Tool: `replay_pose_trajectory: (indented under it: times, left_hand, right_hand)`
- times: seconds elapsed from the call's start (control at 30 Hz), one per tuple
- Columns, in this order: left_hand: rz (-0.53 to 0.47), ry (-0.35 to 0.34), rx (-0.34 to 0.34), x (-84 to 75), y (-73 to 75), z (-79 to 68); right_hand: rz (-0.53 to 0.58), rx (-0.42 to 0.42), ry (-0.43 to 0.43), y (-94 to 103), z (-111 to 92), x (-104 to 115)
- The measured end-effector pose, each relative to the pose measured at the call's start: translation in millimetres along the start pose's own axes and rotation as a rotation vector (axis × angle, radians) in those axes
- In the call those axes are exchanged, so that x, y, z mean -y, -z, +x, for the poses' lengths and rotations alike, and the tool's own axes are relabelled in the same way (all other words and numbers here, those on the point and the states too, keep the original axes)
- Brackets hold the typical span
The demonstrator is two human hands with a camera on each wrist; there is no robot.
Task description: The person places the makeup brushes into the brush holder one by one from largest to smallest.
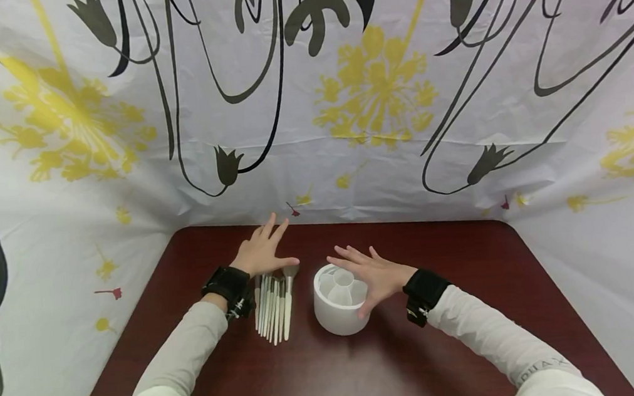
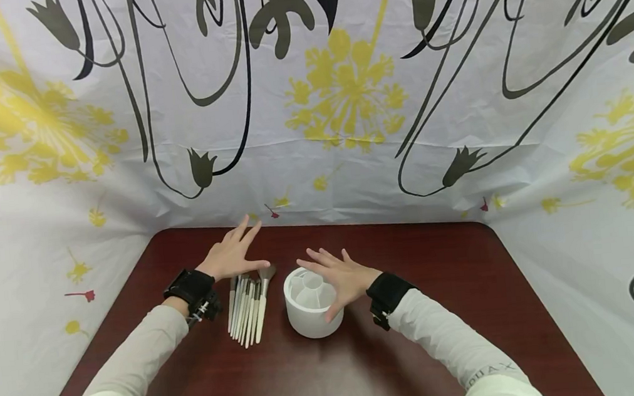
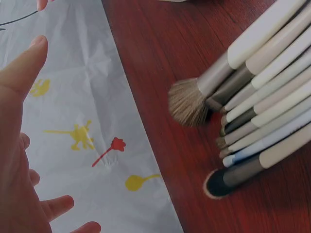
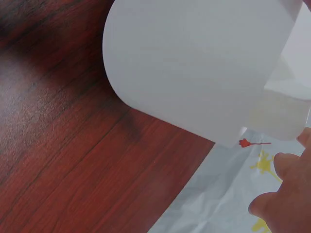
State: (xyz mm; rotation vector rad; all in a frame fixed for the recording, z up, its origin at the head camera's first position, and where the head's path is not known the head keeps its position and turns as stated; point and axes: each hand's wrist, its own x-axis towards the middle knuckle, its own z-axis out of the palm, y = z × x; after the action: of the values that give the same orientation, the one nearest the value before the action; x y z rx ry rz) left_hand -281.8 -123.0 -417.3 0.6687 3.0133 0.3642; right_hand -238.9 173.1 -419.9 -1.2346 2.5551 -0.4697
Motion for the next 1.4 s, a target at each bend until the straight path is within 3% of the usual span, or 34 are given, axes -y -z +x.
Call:
replay_pose_trajectory:
  times: [0.33, 0.5, 0.73, 0.9, 1.23, 1.4]
  left_hand:
    - [-0.02, -0.004, 0.036, -3.0, -17.4, 4.9]
    - [-0.047, 0.045, 0.101, -5.4, -34.0, 2.3]
    - [-0.062, 0.091, 0.093, -6.2, -53.5, -0.6]
    - [-0.085, 0.097, 0.11, -10.5, -57.1, -3.2]
    - [-0.089, 0.132, 0.09, -5.8, -58.0, -5.3]
    - [-0.104, 0.14, 0.119, -8.0, -57.7, -7.8]
  right_hand:
    - [0.05, 0.008, -0.018, -5.5, 6.2, -0.6]
    - [0.077, 0.042, -0.029, -7.1, 8.2, 0.4]
    - [0.144, 0.049, -0.005, -9.0, 10.6, -1.7]
    - [0.202, 0.041, 0.029, -11.0, 10.8, -4.6]
    - [0.097, 0.003, 0.039, -17.5, 13.2, -8.4]
    - [0.043, -0.017, 0.035, -20.4, 13.0, -11.6]
